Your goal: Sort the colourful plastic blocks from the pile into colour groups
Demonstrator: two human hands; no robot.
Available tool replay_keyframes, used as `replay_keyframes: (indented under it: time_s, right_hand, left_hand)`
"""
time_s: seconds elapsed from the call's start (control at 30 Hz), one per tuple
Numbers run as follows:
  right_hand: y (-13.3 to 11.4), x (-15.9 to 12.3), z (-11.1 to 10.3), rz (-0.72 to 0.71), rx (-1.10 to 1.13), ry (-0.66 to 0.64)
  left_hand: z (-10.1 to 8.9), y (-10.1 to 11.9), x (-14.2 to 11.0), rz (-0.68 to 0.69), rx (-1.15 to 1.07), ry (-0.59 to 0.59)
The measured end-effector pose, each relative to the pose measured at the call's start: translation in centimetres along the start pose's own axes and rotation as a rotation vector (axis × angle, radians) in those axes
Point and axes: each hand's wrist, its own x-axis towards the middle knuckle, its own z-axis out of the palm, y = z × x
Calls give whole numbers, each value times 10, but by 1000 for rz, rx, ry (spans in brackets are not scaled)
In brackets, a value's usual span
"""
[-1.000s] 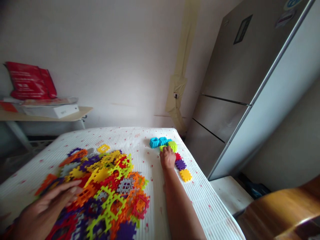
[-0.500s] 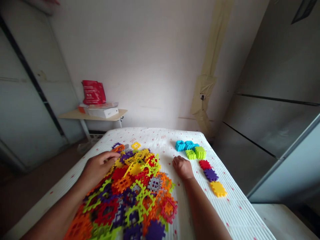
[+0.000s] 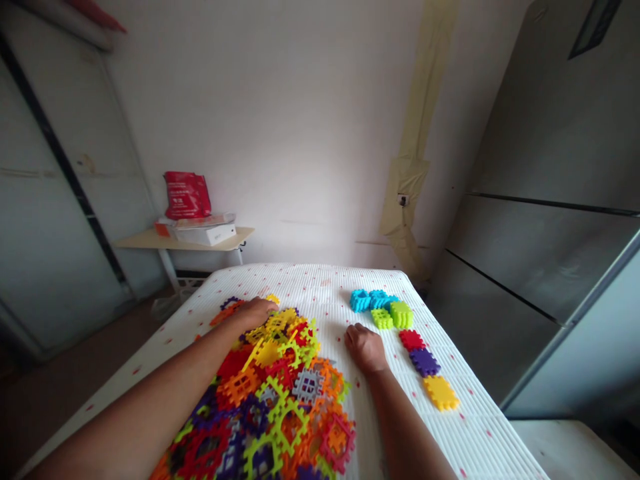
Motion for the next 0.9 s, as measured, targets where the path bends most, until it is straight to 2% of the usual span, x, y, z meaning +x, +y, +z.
replay_keyframes:
  time_s: [0.27, 0.53, 0.73, 0.9]
  right_hand:
    - [1, 0, 1, -5, -5, 20]
    - [1, 0, 1, 6, -4, 23]
    - [1, 0, -1, 16, 12, 1]
    - [2, 1, 1, 15, 9, 3]
  left_hand:
    - [9, 0, 10, 27, 31, -27]
    - [-11, -5, 3, 7, -37, -21]
    - [-24, -10, -17, 26, -181, -20]
    - [-29, -13, -41, 31, -349, 27]
